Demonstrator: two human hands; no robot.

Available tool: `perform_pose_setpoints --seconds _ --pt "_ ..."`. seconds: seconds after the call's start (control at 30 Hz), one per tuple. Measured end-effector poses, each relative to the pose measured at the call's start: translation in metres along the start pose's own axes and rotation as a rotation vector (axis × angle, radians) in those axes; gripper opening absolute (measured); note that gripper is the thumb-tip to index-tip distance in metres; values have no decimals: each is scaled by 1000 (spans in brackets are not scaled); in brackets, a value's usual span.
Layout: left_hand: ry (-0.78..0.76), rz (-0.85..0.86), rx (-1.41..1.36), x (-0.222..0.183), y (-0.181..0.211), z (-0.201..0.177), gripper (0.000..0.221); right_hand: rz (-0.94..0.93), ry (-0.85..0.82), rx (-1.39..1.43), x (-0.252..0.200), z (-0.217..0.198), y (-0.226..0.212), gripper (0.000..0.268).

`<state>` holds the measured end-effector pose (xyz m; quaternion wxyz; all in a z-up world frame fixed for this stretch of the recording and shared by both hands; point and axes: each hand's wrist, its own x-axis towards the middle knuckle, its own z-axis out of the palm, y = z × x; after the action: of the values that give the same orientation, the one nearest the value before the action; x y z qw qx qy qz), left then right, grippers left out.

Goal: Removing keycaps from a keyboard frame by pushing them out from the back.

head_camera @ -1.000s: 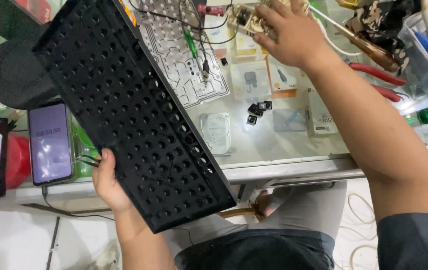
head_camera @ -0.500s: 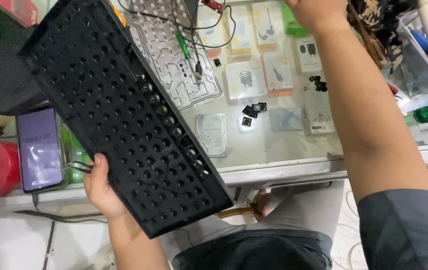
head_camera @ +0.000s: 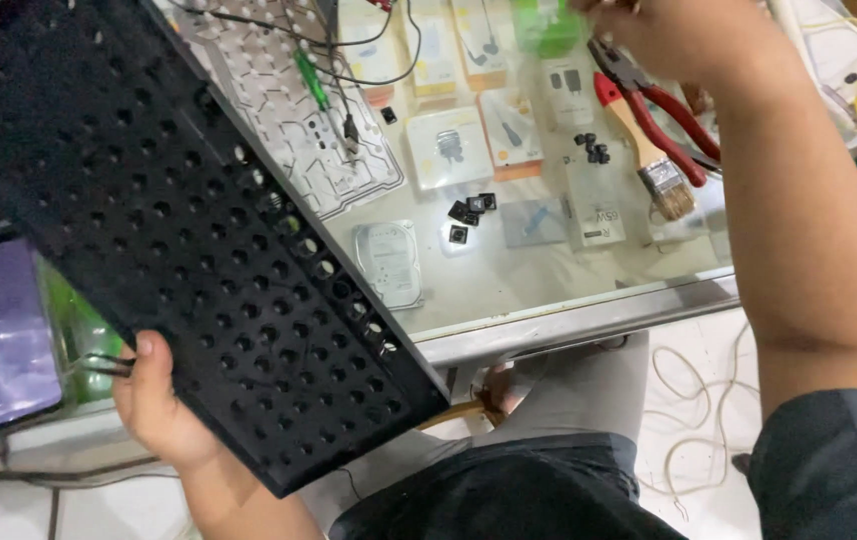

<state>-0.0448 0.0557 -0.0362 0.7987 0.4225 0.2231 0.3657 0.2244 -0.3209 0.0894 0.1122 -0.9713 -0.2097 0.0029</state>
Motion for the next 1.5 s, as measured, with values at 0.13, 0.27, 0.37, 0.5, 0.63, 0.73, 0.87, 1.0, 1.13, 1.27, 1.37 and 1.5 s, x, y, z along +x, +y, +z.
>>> perform_pose_setpoints --seconds 0.13,0.27,0.37,0.5,0.63,0.73,0.87,1.0,1.13,1.27,1.37,1.5 --pt "28 -27 -18 -6 8 14 47 -188 -226 42 -57 26 0 34" --pt "48 -27 23 -8 8 14 50 -233 -130 -107 -88 71 16 58" --pt "-5 -16 3 -8 8 17 52 -334 79 -164 -103 88 12 54" --pt "-124 16 28 -4 6 8 48 -438 232 -110 -101 103 -8 43" --pt "-94 -3 -27 -11 12 23 49 -508 168 44 -76 106 -45 47" --pt "-55 -24 -23 -14 12 21 45 -549 149 231 -68 107 -69 34" --pt "-108 16 10 -9 6 14 44 -537 140 255 -70 107 -91 38" --pt "-94 3 5 -12 8 20 52 -644 223 41 -64 123 -100 39" --pt "-68 5 57 -13 9 21 54 -717 196 84 -34 131 -78 23" --pt "-104 -1 24 -16 13 24 48 -613 118 136 1 127 -46 15" --pt "-117 0 42 -11 9 16 45 -465 190 155 28 128 -17 14" --pt "-120 -17 72 -7 8 12 47 -391 379 39 63 130 28 18"
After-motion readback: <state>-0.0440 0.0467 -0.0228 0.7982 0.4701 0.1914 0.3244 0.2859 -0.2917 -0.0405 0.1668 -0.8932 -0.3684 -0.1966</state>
